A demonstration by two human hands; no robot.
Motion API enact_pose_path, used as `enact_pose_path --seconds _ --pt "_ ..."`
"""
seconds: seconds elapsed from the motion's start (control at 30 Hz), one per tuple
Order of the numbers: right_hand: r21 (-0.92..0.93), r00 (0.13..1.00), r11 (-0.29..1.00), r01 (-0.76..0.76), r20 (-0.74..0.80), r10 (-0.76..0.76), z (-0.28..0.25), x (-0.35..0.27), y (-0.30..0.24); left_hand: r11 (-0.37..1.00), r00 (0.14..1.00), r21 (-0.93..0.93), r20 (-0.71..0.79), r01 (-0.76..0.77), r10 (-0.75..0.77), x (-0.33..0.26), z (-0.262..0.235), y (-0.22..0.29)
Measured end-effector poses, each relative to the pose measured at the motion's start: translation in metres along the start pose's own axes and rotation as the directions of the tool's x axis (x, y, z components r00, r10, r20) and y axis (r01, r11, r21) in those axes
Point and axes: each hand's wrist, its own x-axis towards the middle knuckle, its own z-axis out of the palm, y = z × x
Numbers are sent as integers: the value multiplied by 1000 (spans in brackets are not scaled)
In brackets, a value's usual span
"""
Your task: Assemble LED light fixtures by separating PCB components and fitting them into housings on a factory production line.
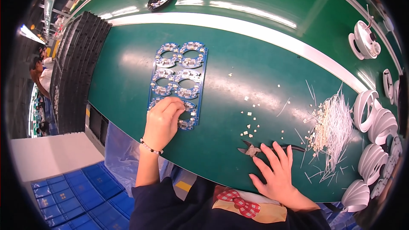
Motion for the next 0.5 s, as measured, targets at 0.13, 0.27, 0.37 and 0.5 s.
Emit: enact_pose_path --seconds 0.13,0.27,0.37,0.5 --pt "2 1000 1000 -2 7 2 0 0 1 995 997 -73 -25 74 -76 0 -1 5" --pt "-1 1000 1000 -2 11 2 0 -1 1 995 982 -82 -185 -53 37 3 6 31" --pt "-4 1000 1000 9 16 -9 -2 1 -3 923 970 -298 -79 -242 229 4 25 52" --pt "-9 1000 1000 -2 11 2 -1 0 1 952 980 -235 -32 -197 195 15 20 44"
